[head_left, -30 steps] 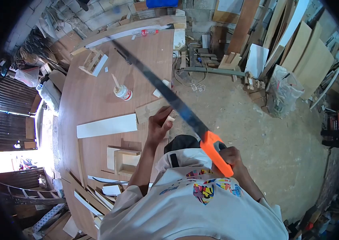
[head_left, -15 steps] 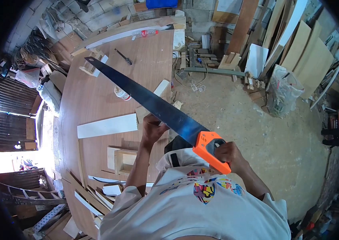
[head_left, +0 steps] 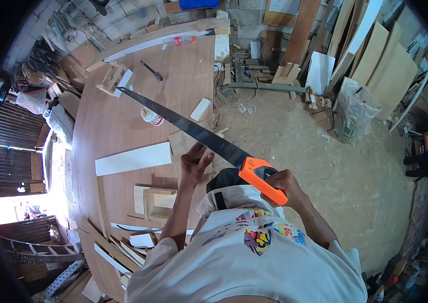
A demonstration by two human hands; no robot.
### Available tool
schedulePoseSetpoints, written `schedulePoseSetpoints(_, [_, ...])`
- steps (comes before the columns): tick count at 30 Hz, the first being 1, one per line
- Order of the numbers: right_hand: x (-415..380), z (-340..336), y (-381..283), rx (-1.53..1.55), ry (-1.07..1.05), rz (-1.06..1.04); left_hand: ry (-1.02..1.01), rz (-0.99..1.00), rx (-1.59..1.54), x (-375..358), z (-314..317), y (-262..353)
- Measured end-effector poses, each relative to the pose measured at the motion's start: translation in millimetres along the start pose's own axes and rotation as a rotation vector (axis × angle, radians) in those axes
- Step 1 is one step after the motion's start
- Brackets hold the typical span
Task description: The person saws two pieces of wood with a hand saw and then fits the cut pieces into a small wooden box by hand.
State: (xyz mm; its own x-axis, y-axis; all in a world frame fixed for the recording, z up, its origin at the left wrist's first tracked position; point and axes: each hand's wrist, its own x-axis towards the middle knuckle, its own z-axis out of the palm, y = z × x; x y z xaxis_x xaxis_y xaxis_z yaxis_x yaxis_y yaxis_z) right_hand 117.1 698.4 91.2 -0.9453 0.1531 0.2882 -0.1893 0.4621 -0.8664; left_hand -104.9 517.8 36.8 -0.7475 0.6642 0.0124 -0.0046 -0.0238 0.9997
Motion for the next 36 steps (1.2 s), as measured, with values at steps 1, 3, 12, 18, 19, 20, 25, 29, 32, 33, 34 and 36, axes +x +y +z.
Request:
schedulePoseSetpoints(1, [1.4, -1.1, -0.8, -0.002, -0.002, 0.000, -0.002, -0.018, -0.020, 0.3, -1.5, -4.3])
schedulePoseSetpoints(3, [4.9, -4.0, -8.7, -0.060, 0.010, 0.002, 0.003, -0.022, -0.028, -1.1, 4.2, 6.8])
schedulePoseSetpoints(12, [-20.5, -47.0, 62.7, -0.446, 0.398, 0.458, -0.154, -0.124, -0.473, -35.5, -1.4, -22.3])
schedulePoseSetpoints(18, [-64.4, -73.6, 96.5, -0.574, 0.509, 0.588, 0.149, -0.301, -0.906, -16.1, 21.0, 39.6])
schedulePoseSetpoints(19, [-71.9, -69.8, 96.7, -0.572, 0.502, 0.666, 0.039, -0.272, -0.922, -13.0, 19.3, 42.8])
schedulePoseSetpoints(20, [-81.7, -63.8, 102.9, -0.575, 0.500, 0.665, -0.071, -0.242, -0.935, -10.7, 19.1, 45.8])
schedulePoseSetpoints(25, [-135.2, -16.7, 152.8, -0.475, 0.484, 0.852, -0.136, -0.256, -0.934, -5.7, 26.7, 55.8])
schedulePoseSetpoints(29, [-170.2, 22.8, 180.1, -0.383, 0.534, 0.965, -0.245, -0.226, -0.892, -4.3, 26.2, 52.1])
schedulePoseSetpoints(32, [-191.0, 44.0, 194.8, -0.350, 0.591, 1.126, -0.101, -0.257, -0.775, -8.6, 32.8, 61.9])
schedulePoseSetpoints(33, [-195.0, 48.8, 195.2, -0.122, 0.690, 1.244, -0.100, -0.257, -0.774, -8.6, 32.6, 62.5])
schedulePoseSetpoints(34, [-198.9, 52.8, 195.8, 0.113, 0.785, 1.350, -0.116, -0.262, -0.781, -8.1, 32.0, 63.0])
schedulePoseSetpoints(36, [-208.0, 59.8, 198.1, 0.134, 0.785, 1.372, -0.135, -0.268, -0.789, -7.5, 30.2, 62.7])
